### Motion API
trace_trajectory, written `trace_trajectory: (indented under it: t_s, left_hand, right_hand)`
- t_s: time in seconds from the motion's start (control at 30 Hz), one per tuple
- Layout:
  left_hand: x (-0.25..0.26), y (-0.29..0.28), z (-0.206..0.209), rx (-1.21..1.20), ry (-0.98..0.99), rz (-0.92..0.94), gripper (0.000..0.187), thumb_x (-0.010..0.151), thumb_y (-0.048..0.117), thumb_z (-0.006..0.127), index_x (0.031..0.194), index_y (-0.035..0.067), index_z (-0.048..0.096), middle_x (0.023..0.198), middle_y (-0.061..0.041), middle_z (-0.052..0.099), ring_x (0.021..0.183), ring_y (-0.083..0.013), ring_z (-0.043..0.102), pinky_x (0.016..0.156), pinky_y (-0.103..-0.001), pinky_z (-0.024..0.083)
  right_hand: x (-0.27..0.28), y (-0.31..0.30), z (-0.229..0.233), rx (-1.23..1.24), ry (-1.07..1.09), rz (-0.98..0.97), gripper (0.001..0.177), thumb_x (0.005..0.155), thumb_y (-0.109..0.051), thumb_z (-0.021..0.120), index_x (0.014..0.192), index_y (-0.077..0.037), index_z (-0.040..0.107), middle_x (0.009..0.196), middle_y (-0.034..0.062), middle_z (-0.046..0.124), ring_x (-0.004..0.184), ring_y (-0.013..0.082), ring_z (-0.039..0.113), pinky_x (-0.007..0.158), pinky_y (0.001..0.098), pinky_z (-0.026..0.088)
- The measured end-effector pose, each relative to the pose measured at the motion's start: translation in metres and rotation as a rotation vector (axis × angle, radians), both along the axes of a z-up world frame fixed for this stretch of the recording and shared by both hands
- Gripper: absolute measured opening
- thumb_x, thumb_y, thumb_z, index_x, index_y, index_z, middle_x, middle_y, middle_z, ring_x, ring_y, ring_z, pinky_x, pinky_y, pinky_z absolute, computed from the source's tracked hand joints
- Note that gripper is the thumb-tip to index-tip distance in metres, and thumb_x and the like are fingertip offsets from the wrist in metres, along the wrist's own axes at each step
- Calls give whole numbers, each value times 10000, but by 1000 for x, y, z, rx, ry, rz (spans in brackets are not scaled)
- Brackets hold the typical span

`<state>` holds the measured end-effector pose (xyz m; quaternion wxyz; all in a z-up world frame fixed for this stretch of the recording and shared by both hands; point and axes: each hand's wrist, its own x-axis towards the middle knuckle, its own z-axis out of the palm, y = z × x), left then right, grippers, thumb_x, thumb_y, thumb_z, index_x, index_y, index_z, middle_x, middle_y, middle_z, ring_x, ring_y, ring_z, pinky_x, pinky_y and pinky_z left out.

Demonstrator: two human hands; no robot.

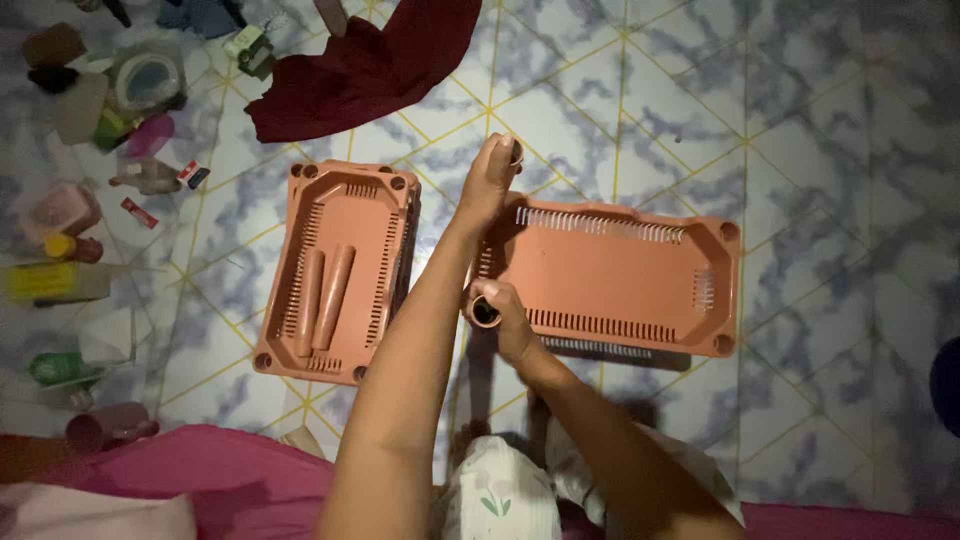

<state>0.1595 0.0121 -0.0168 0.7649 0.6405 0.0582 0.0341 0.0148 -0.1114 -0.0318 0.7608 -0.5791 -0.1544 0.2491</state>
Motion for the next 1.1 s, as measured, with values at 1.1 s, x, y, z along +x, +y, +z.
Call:
trace_trajectory:
  t_s: [1.1]
  left_hand:
    - [1,5,-6,-32,41,-73,532,988,636,404,965,118,521,834,12,452,761,-133,418,628,-345,459]
  right_hand:
    - [10,-7,-5,-35,-107,201,616,985,-571,392,812,-22,610,782,47,588,760,137,519,710,305,405]
